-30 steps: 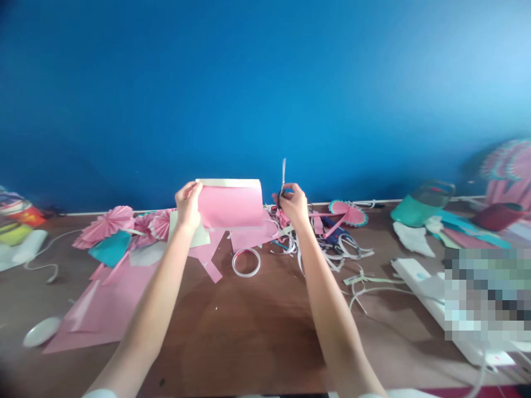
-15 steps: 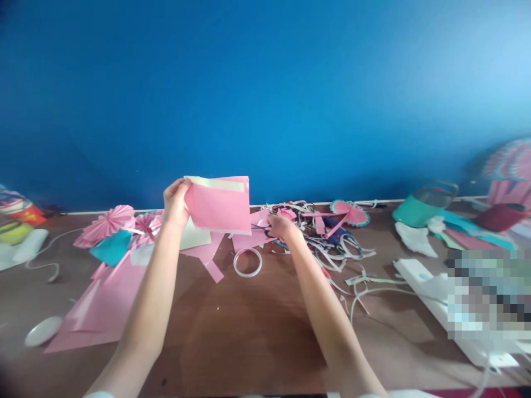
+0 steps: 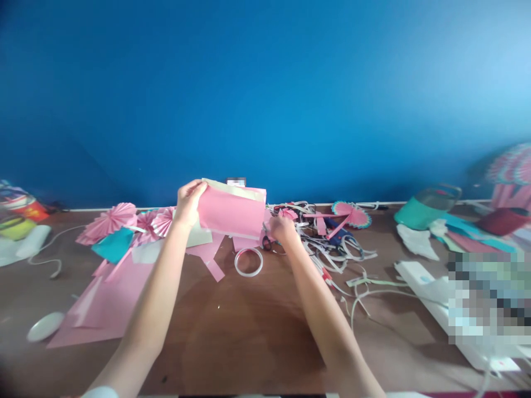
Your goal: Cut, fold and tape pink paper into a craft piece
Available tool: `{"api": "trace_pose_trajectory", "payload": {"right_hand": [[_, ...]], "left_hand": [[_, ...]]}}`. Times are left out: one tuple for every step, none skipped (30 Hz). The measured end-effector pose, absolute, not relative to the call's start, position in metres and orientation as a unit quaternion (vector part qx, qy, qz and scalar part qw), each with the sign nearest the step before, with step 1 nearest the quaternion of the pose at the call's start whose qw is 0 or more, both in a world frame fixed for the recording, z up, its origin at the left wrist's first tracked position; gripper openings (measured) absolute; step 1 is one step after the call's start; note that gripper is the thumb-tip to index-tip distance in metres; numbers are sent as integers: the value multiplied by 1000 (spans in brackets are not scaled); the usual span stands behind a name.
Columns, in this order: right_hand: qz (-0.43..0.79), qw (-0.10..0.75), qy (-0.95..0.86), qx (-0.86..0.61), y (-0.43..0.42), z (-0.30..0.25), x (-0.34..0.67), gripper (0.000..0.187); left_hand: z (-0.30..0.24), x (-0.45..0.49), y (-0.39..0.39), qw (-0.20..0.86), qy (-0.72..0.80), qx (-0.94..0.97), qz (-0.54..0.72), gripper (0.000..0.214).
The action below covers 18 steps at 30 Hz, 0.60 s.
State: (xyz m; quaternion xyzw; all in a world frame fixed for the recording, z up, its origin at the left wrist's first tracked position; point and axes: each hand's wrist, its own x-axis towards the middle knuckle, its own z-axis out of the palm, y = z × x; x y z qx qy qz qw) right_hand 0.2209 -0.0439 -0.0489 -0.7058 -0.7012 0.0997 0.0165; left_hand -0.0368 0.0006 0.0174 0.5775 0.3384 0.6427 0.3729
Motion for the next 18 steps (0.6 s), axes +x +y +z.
{"api": "trace_pose_trajectory", "payload": {"right_hand": [[91,11,-702,-706,-43,-49,221,24],[83,8,-704,-705,-42,-49,220,26],[75,7,-705,-705,-41,-50,221,29],[69,6,-708,-703,-40,-50,221,31],[64,7,-710,-701,-39,-51,221,33],[60,8,-712,-699,-38,-53,221,34],[56,11,-713,-699,-37,-54,221,34],[53,15,-713,-699,-37,-56,220,33],[49,21,-711,-702,-37,-57,220,31],[46,29,-708,-704,-36,-57,219,29],[44,39,-704,-707,-36,-57,219,26],[43,52,-701,-710,-36,-56,219,23],[41,67,-696,-714,-36,-53,220,22],[38,79,-690,-719,-36,-49,221,23],[36,107,-681,-723,-37,-43,223,24],[33,135,-673,-727,-38,-36,226,28],[29,180,-662,-727,-40,-28,229,31],[46,313,-636,-703,-43,-19,232,31]], "left_hand": [[18,-37,0,373,337,580,641,22],[19,-37,-1,373,335,582,640,22],[19,-37,-2,376,333,582,640,22],[19,-37,-2,379,331,582,639,22],[19,-37,-2,382,329,583,637,22],[19,-37,-2,385,328,583,635,22],[19,-37,-2,386,327,585,634,22],[18,-36,-2,386,326,588,632,22],[18,-36,-1,385,324,592,629,22],[17,-36,-1,383,322,597,627,22],[17,-36,0,382,321,600,625,23],[16,-36,0,381,320,603,623,23],[16,-36,0,381,320,606,621,24],[16,-36,1,380,320,608,619,24],[16,-36,1,379,320,610,618,25],[16,-37,1,377,320,612,618,25],[15,-37,2,375,319,613,618,26],[15,-37,2,373,320,614,617,26]]}}
